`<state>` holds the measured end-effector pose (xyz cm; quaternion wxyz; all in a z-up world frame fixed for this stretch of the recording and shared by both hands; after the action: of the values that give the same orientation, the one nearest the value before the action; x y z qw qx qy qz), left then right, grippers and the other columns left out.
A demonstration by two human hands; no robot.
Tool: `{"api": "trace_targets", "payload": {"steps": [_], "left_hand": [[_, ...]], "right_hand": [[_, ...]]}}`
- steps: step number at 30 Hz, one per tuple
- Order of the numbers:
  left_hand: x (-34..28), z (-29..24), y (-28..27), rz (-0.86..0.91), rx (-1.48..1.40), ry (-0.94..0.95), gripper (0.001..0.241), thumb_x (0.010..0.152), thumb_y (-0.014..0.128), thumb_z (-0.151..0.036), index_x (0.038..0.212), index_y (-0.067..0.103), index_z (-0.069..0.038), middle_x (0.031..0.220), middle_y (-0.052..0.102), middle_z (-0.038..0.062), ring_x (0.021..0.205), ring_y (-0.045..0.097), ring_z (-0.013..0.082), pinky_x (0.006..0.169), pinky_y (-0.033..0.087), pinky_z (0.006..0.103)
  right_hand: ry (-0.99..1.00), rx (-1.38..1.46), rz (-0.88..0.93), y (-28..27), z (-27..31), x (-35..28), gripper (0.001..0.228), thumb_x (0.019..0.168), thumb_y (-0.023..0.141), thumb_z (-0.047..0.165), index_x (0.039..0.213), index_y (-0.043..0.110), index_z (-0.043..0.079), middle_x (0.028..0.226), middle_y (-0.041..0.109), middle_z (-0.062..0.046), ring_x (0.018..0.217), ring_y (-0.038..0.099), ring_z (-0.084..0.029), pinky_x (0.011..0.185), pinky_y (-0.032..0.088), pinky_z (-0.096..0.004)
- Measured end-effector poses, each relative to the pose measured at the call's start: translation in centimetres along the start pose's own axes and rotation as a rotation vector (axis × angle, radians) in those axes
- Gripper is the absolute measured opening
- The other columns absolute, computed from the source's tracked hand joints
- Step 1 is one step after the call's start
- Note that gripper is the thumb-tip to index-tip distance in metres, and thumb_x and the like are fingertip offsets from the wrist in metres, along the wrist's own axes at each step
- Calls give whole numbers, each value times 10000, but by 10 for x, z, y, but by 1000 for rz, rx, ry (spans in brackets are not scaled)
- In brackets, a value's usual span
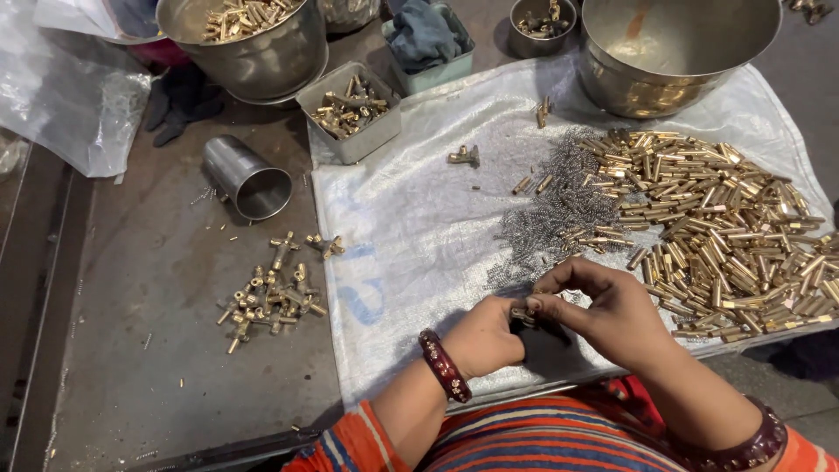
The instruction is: Assembling and finishing small brass metal components at a workbench.
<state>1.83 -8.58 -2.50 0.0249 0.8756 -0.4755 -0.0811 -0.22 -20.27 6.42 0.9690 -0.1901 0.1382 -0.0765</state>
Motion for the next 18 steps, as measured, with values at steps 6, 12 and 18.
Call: {"api": "trace_targets", "payload": {"steps": [6,12,18], "left_hand": [[-12,-34,1,17,-410,-134,398,1024,551,-413,932,706,-58,714,698,29,503,573,51,415,353,188],[-7,-23,-27,-190,-369,-134,491,1039,583,-441,863,701,2,641,626,47,511,593,86,411,376,217],[-6,-26,-30,-226,-414,-118,417,1003,605,-382,927,728,9,690,609,20,532,587,94,410,374,239]], "right_hand": [[-459,95,197,8,41,-13,210,794,809,54,984,738,0,1074,744,-71,1043,694,-162,935,527,-317],[-109,-50,-106,-79,-30,17,200,871,733,78,1064,761,33,1006,801,-72,932,748,-158,854,588,-338],[-244,-541,-57,-44,-15,-7,287,752,787,159,1039,793,162,999,794,-12,856,778,-187,774,608,-344]]}}
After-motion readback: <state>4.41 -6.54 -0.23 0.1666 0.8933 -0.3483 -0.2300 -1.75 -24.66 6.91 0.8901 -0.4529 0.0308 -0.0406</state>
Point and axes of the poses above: each hand's wrist, its own x-axis towards the middle knuckle, its own y-axis out of the palm, z = x × y, the point moved 10 cm from there along x, towards the middle knuckle
